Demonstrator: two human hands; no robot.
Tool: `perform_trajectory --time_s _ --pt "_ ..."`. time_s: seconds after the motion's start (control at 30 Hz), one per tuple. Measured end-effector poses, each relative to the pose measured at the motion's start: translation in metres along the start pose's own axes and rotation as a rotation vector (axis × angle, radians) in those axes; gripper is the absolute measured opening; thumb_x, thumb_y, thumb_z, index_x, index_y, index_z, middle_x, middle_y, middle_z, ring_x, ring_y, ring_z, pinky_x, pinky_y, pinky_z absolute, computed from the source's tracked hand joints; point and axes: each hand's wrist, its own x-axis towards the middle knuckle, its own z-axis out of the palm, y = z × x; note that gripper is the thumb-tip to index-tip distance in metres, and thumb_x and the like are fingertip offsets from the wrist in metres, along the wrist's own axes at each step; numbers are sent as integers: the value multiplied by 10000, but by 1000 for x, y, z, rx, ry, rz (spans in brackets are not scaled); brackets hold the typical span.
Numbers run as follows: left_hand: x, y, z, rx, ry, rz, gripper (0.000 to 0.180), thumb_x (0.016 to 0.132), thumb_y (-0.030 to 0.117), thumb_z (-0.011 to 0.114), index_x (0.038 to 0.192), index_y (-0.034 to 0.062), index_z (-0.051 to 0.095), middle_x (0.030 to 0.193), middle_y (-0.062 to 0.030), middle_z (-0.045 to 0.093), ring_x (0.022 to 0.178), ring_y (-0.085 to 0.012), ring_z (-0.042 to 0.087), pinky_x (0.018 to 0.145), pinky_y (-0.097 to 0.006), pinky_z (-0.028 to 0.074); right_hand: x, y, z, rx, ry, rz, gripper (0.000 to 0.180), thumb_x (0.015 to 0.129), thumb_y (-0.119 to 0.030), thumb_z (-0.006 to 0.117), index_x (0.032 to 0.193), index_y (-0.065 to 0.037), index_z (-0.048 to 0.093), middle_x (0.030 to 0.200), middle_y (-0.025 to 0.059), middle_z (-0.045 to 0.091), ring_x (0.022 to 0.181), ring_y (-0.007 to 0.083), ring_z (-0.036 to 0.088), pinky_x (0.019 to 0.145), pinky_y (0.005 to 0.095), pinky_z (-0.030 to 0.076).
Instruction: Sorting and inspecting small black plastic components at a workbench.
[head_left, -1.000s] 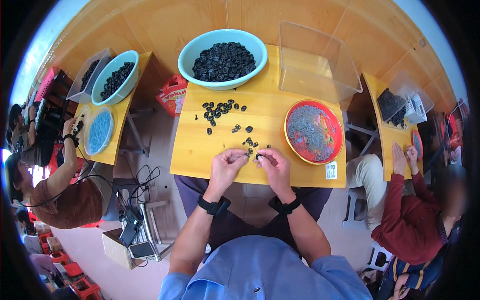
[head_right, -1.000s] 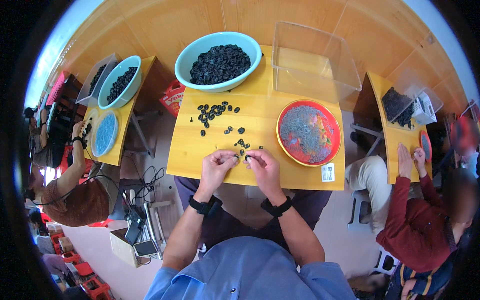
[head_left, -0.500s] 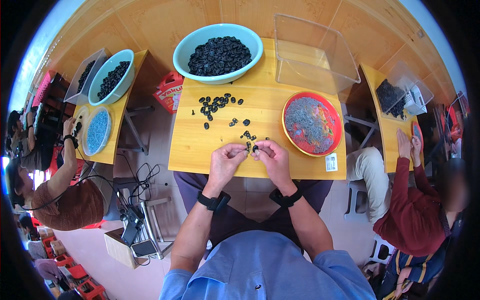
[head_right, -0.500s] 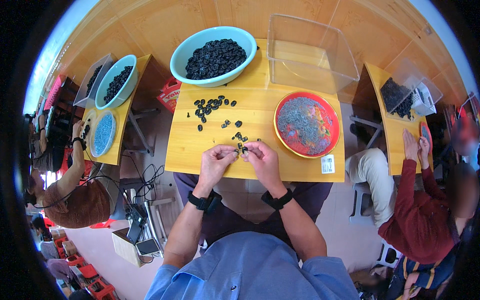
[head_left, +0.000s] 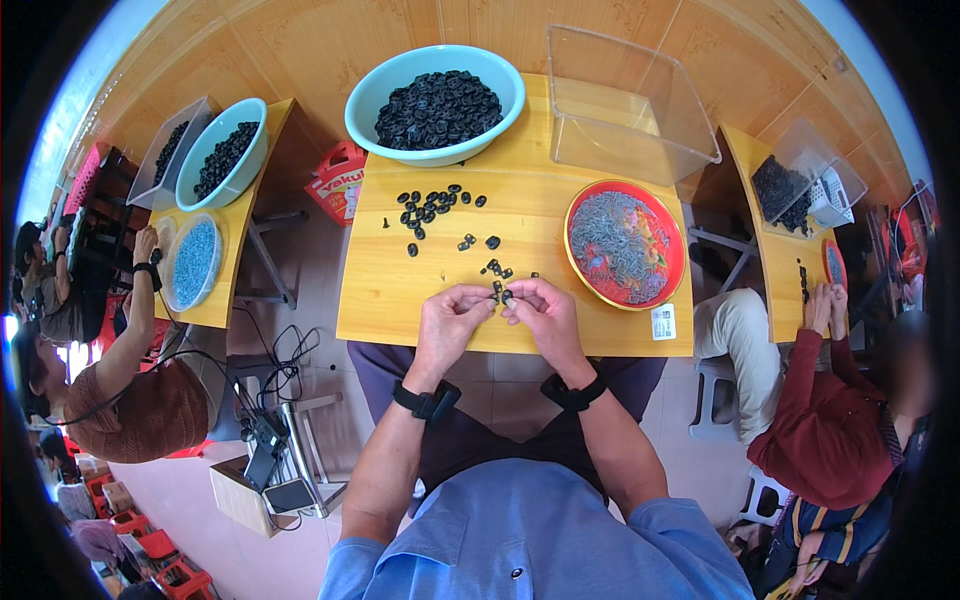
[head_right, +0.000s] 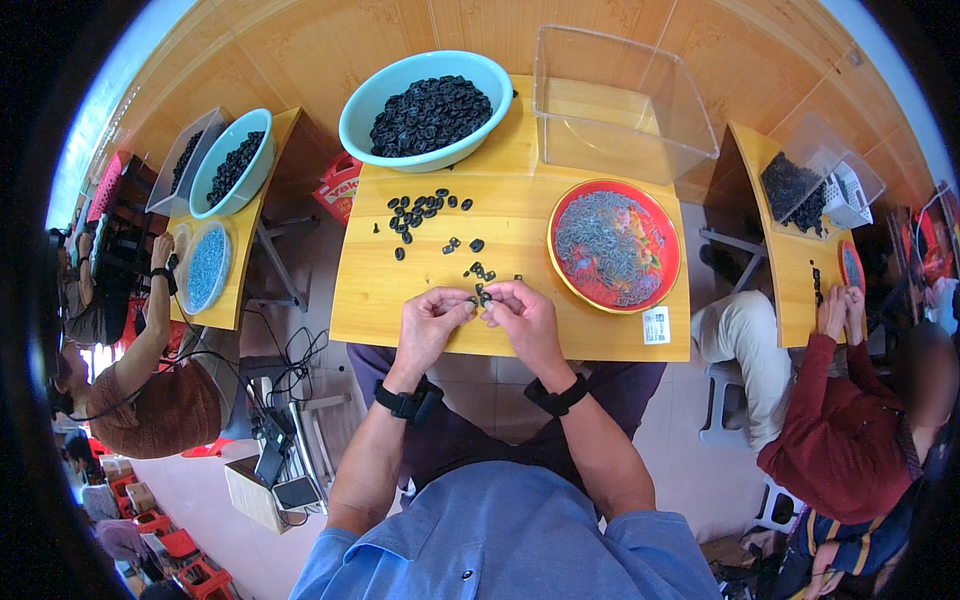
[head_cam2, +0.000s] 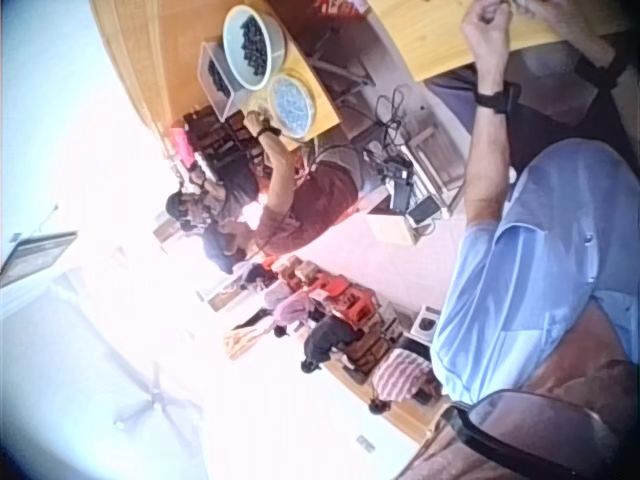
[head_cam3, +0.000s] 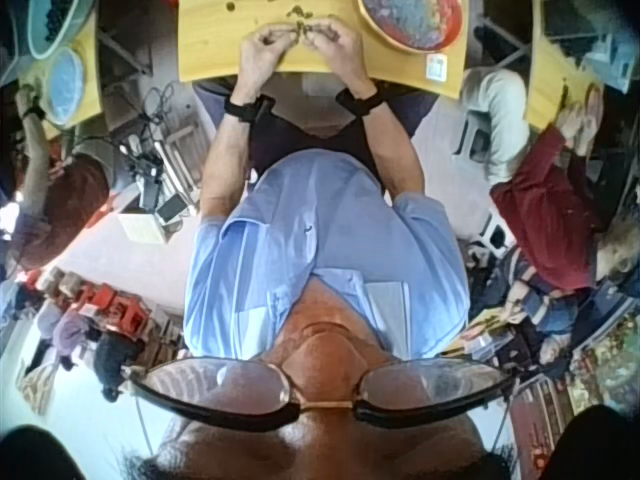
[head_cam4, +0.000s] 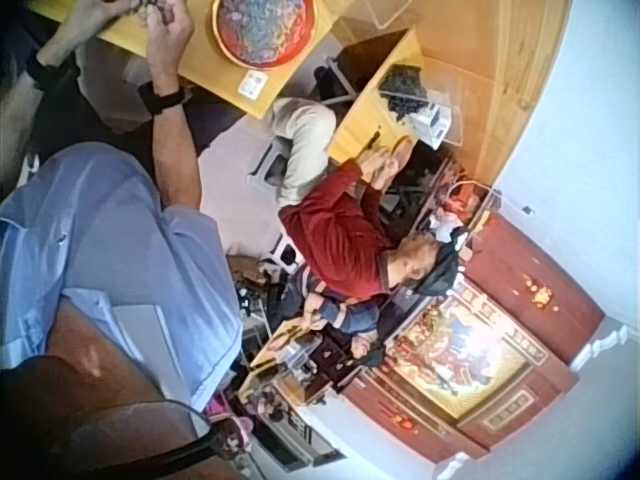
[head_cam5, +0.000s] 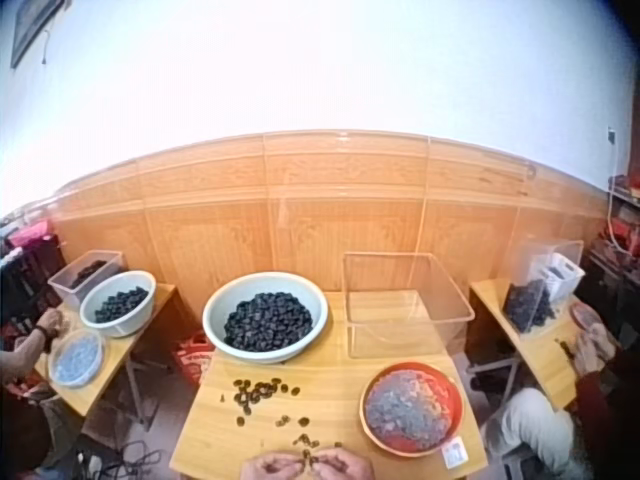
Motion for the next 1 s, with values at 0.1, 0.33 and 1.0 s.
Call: perform_trajectory --time_s 0.1,0.33,1.0 --pt "1 3 -1 6 -36 -8 163 889 35 702 1031 -46 698 815 -37 701 715 -53 609 655 -205 485 1 -2 -1 -29 -20 17 195 908 30 552 1084 49 635 935 88 692 784 132 690 696 256 563" --pt "2 12 -3 -23 -91 -54 173 910 54 684 1040 -61 694 850 -77 720 751 -97 666 714 -231 545 2 -3 -2 -34 -38 42 216 905 20 548 1095 57 644 938 101 696 776 130 686 681 250 560" --pt "4 17 3 46 -13 -105 153 880 44 712 969 -78 689 796 -79 713 693 -84 657 656 -202 524 4 -7 -4 -24 -67 77 142 891 33 585 1029 58 612 888 117 685 732 146 678 632 263 549"
